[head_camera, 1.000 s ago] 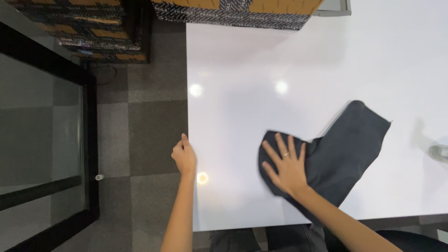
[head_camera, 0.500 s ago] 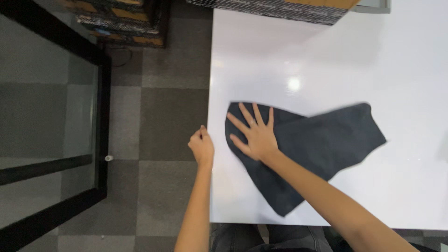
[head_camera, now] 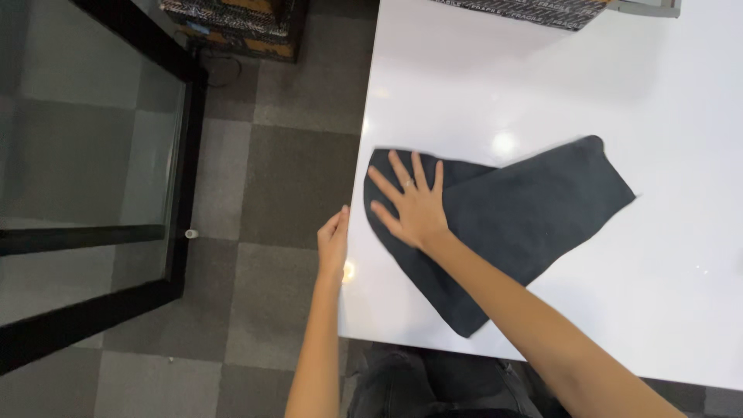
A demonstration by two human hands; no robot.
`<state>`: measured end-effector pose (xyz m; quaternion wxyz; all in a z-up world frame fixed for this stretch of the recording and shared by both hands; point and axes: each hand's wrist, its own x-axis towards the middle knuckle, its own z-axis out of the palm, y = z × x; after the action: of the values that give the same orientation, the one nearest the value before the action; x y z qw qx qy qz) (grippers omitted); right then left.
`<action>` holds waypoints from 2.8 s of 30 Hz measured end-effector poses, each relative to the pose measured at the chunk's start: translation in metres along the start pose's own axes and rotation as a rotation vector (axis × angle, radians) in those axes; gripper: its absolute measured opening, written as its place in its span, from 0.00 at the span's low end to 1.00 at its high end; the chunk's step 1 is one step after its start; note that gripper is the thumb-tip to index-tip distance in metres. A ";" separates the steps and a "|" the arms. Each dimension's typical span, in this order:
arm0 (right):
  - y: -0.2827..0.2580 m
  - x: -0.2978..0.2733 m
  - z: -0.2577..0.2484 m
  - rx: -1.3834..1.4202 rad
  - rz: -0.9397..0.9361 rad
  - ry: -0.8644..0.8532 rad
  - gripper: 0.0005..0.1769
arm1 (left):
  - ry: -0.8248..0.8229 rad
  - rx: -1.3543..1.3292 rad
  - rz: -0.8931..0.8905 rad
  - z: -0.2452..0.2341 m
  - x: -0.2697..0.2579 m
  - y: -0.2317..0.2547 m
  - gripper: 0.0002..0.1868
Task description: The person sprays a white desk with a liquid from a spray bottle and wipes the surface with a dark cloth.
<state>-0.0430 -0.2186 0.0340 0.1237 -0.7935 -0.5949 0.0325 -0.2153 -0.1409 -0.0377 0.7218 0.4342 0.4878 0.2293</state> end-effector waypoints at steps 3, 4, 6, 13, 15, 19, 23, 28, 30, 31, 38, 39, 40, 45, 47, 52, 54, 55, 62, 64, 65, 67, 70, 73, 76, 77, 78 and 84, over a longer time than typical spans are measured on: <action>-0.012 -0.048 -0.011 0.054 -0.114 -0.037 0.36 | -0.013 0.132 -0.107 -0.023 -0.035 -0.008 0.23; -0.015 -0.064 -0.015 0.073 -0.149 -0.044 0.35 | -0.016 0.117 -0.102 -0.031 -0.048 -0.013 0.23; -0.020 -0.093 -0.023 0.102 -0.198 -0.056 0.35 | -0.031 0.086 -0.076 -0.039 -0.065 -0.019 0.24; 0.000 -0.181 -0.044 0.064 -0.158 -0.069 0.34 | 0.381 0.505 0.079 -0.041 -0.099 -0.034 0.23; 0.015 -0.210 -0.050 0.058 -0.043 -0.125 0.34 | 0.464 0.625 0.130 -0.040 -0.103 -0.034 0.23; 0.061 -0.257 -0.068 0.090 0.133 -0.120 0.35 | 0.480 0.731 0.151 -0.031 -0.105 -0.024 0.22; 0.101 -0.304 -0.073 0.090 0.324 0.016 0.34 | 0.537 0.780 0.184 -0.031 -0.112 -0.019 0.22; 0.116 -0.330 -0.062 -0.150 0.550 0.120 0.36 | 0.575 0.672 0.193 -0.028 -0.113 -0.016 0.24; 0.114 -0.326 -0.055 -0.167 0.551 0.135 0.36 | 0.558 0.632 0.208 -0.029 -0.111 -0.014 0.25; 0.110 -0.320 -0.050 -0.175 0.554 0.145 0.37 | 0.538 0.639 0.167 -0.031 -0.109 -0.011 0.27; 0.054 -0.227 -0.021 -0.158 0.383 0.133 0.37 | 0.465 0.639 0.117 -0.031 -0.110 -0.010 0.33; 0.041 -0.208 -0.018 -0.160 0.360 0.123 0.37 | 0.447 0.631 0.097 -0.031 -0.109 -0.010 0.34; 0.026 -0.191 -0.015 -0.163 0.339 0.113 0.37 | 0.448 0.612 0.104 -0.031 -0.108 -0.010 0.34; -0.061 -0.136 0.001 -0.068 0.017 0.009 0.36 | 0.455 0.504 0.046 -0.033 -0.108 -0.014 0.36; -0.081 -0.123 0.000 0.011 -0.099 0.007 0.36 | 0.458 0.464 0.079 -0.034 -0.107 -0.009 0.36; -0.081 -0.079 0.001 0.093 -0.173 0.028 0.35 | 0.437 0.460 0.099 -0.033 -0.110 -0.005 0.35; -0.074 -0.060 0.005 0.054 -0.154 0.046 0.35 | 0.434 0.481 0.114 -0.032 -0.110 -0.005 0.35; -0.071 -0.052 0.008 0.035 -0.143 0.053 0.35 | 0.422 0.504 0.127 -0.033 -0.109 -0.005 0.35; -0.080 -0.065 0.017 -0.065 -0.113 0.060 0.36 | 0.354 0.471 0.191 -0.034 -0.102 -0.016 0.35; -0.092 -0.085 0.016 -0.059 -0.101 0.033 0.36 | 0.335 0.435 0.197 -0.038 -0.098 -0.020 0.35; -0.097 -0.094 0.016 -0.055 -0.100 0.023 0.36 | 0.328 0.420 0.209 -0.039 -0.095 -0.022 0.36; -0.111 -0.118 0.014 -0.049 -0.094 -0.005 0.36 | 0.316 0.427 0.237 -0.042 -0.096 -0.030 0.37; -0.129 -0.141 0.010 -0.037 -0.096 -0.012 0.37 | 0.306 0.448 0.264 -0.043 -0.091 -0.031 0.40; -0.137 -0.161 0.005 -0.011 -0.136 -0.007 0.37 | 0.303 0.424 0.198 -0.045 -0.092 -0.029 0.40; -0.130 -0.182 -0.003 0.035 -0.218 -0.052 0.36 | 0.313 0.513 0.193 -0.044 -0.099 -0.026 0.39; -0.124 -0.187 -0.005 0.039 -0.221 -0.067 0.35 | 0.321 0.562 0.202 -0.043 -0.100 -0.025 0.39; -0.116 -0.193 -0.009 0.040 -0.224 -0.082 0.33 | 0.327 0.609 0.212 -0.041 -0.101 -0.023 0.39; -0.043 -0.242 -0.037 0.005 -0.116 -0.112 0.32 | 0.350 0.706 0.147 -0.039 -0.101 -0.020 0.36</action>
<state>-0.1457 -0.4436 0.0572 0.0937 -0.7544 -0.6457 0.0712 -0.2944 -0.2114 -0.0095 0.4158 0.6436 0.6199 0.1691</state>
